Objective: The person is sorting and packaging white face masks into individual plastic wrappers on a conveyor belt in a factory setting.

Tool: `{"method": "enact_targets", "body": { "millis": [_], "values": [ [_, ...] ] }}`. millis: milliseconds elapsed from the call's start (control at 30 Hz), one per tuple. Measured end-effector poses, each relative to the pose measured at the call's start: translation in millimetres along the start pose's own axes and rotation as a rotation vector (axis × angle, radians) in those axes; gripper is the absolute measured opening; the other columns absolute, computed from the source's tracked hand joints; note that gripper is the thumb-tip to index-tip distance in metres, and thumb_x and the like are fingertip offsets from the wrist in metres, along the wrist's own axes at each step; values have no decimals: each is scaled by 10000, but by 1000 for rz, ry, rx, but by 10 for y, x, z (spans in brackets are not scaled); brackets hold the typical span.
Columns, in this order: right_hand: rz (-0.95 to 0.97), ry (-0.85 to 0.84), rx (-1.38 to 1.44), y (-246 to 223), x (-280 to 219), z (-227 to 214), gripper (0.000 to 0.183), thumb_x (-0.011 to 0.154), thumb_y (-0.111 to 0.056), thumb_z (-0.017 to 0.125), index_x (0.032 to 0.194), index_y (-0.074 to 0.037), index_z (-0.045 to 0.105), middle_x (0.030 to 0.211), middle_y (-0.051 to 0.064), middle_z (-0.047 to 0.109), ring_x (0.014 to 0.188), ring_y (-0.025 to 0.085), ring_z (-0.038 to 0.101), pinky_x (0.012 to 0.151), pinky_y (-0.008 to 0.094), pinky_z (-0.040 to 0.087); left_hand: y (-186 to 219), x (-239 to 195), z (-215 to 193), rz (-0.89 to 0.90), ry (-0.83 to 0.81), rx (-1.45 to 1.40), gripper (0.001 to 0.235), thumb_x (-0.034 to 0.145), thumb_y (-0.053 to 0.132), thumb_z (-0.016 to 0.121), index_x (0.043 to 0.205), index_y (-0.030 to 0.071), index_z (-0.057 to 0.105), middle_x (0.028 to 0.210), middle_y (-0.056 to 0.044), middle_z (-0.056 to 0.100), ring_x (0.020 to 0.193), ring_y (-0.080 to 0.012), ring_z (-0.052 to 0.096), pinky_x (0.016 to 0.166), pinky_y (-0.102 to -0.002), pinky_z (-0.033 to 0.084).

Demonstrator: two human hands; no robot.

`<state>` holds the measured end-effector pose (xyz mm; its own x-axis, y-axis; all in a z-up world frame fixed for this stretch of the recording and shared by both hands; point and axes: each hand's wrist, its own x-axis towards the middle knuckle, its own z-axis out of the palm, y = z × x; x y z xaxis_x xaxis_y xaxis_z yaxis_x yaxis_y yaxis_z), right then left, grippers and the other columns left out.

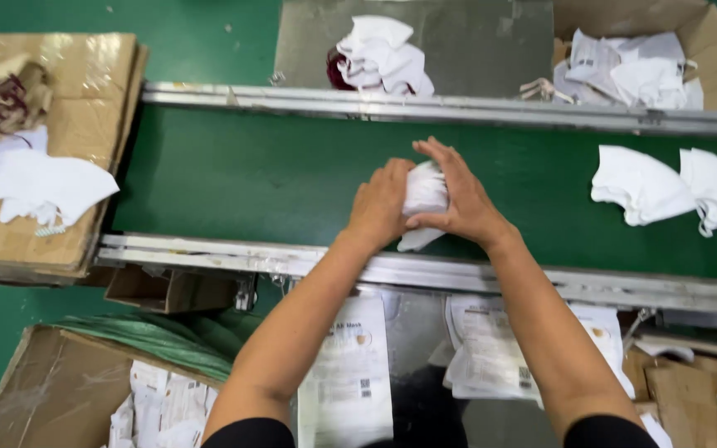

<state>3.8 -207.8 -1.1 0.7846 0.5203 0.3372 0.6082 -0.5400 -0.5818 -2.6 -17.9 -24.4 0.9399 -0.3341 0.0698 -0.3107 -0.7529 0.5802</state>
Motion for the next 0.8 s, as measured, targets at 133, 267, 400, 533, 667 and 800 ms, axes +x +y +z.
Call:
{"method": "enact_targets", "body": {
  "millis": [133, 267, 400, 533, 667, 800],
  "values": [
    [145, -103, 119, -3, -104, -83, 1016, 719, -451, 880, 1514, -59, 384, 1440, 157, 520, 1361, 367, 498, 1133, 463, 402, 133, 37, -52, 7, -41, 50, 880, 685, 230, 883, 1446, 116, 455, 1359, -116, 599, 1195, -352, 611, 917, -494, 530],
    [251, -1, 56, -222, -12, -633, 428, 904, -357, 757, 1216, -90, 637, 1140, 109, 686, 1085, 320, 652, 964, 431, 529, 199, 16, -389, 43, 61, -298, 765, 716, 321, 933, 1320, 77, 531, 1261, -138, 639, 1154, -320, 646, 919, -435, 549],
    [403, -44, -42, 475, -121, -649, 270, 892, -278, 739, 1043, -60, 689, 1023, 151, 726, 934, 295, 716, 844, 431, 569, -148, -286, -289, -29, 358, -897, 679, 877, 289, 841, 1423, 71, 501, 1387, -107, 590, 1097, -165, 658, 857, -320, 607],
    [366, -101, -206, 388, -133, -830, 214, 895, -227, 735, 1012, -50, 709, 1039, 188, 741, 931, 287, 733, 831, 433, 576, -500, -512, -243, -103, 378, -674, 717, 806, 255, 871, 1384, 54, 497, 1256, -122, 614, 882, -156, 700, 759, -285, 590],
    [354, 74, 529, 114, -404, -583, 293, 1040, -332, 688, 1197, -84, 694, 1186, 160, 701, 1078, 271, 687, 942, 417, 557, -704, -801, 72, -302, 332, -735, 600, 855, 247, 841, 1365, 60, 586, 1197, -120, 712, 853, -163, 655, 763, -286, 574],
    [251, -39, -596, 34, -12, -381, 311, 1000, -365, 774, 1112, -86, 693, 1104, 162, 721, 995, 337, 683, 865, 444, 534, -215, -585, -418, 112, 276, -756, 850, 760, 315, 905, 1453, 39, 498, 1402, -177, 603, 1262, -267, 593, 1019, -390, 519]
  ]
}}
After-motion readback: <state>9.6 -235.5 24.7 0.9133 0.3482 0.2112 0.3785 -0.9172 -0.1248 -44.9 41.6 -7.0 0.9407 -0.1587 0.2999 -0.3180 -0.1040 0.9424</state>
